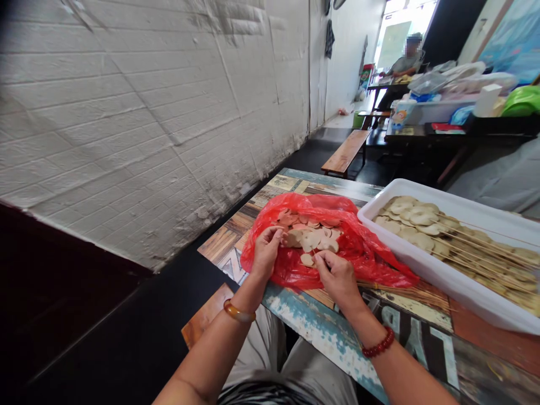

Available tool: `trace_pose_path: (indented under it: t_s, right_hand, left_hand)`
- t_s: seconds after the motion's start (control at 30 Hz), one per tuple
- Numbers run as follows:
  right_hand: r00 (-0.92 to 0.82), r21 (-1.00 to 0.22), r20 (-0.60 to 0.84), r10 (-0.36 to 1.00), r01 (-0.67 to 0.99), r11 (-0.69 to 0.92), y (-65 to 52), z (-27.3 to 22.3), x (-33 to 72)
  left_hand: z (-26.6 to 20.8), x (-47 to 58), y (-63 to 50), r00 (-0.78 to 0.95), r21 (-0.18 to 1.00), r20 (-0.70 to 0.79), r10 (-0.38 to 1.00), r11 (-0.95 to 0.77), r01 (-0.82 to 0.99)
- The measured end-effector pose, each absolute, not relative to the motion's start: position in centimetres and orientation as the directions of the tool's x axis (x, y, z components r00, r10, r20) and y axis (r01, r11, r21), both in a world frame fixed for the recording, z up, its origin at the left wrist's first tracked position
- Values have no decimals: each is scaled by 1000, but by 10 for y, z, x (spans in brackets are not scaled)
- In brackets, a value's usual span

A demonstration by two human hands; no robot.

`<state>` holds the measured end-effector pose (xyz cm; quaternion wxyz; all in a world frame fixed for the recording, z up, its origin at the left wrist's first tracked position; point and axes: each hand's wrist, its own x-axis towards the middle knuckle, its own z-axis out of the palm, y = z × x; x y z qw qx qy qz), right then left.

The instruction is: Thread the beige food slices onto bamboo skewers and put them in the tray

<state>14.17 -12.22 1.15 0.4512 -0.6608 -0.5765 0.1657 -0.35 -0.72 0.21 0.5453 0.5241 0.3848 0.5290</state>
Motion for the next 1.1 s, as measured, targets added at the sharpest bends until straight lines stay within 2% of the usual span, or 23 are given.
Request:
trace_pose_path:
  t_s: [0.1, 0.2, 0.27, 0.33, 0.7, 0.8, 0.9, 1.0, 1.1]
  right_hand:
    - [283, -800, 289, 915, 596, 69, -122, 11, 143]
    - [285, -799, 294, 912, 597, 70, -122, 12, 142]
    - [287, -800, 295, 911, 595, 72, -122, 12, 143]
    - [281, -804, 294, 914, 589, 78, -121, 12, 143]
    - [280, -821, 284, 917, 565, 81, -121, 12, 142]
    - [278, -828, 285, 917, 553, 90, -121, 11, 142]
    - [271, -841, 275, 922, 533, 94, -121, 9, 143]
    - [260, -853, 271, 927, 512, 106, -121, 9, 144]
    - [247, -854, 275, 929, 507, 118, -121, 10, 143]
  left_hand:
    - [0, -11, 2, 136, 958, 255, 957, -269, 95]
    - [-3, -15, 4, 214, 839, 331, 919, -391, 380]
    - [-5, -15, 2, 247, 757, 340, 907, -420, 500]
    - [-7, -15, 1, 257, 715, 352, 900, -436, 547]
    - [-7, -12, -7, 281, 607, 496, 821, -560, 564]
    - [-5, -13, -7, 284, 654, 488, 825, -561, 507]
    - [-1, -13, -6, 240, 816, 431, 870, -489, 307]
    - [5, -11, -6, 237, 957, 287, 928, -288, -30]
    - [7, -9, -6, 231, 970, 131, 964, -77, -231]
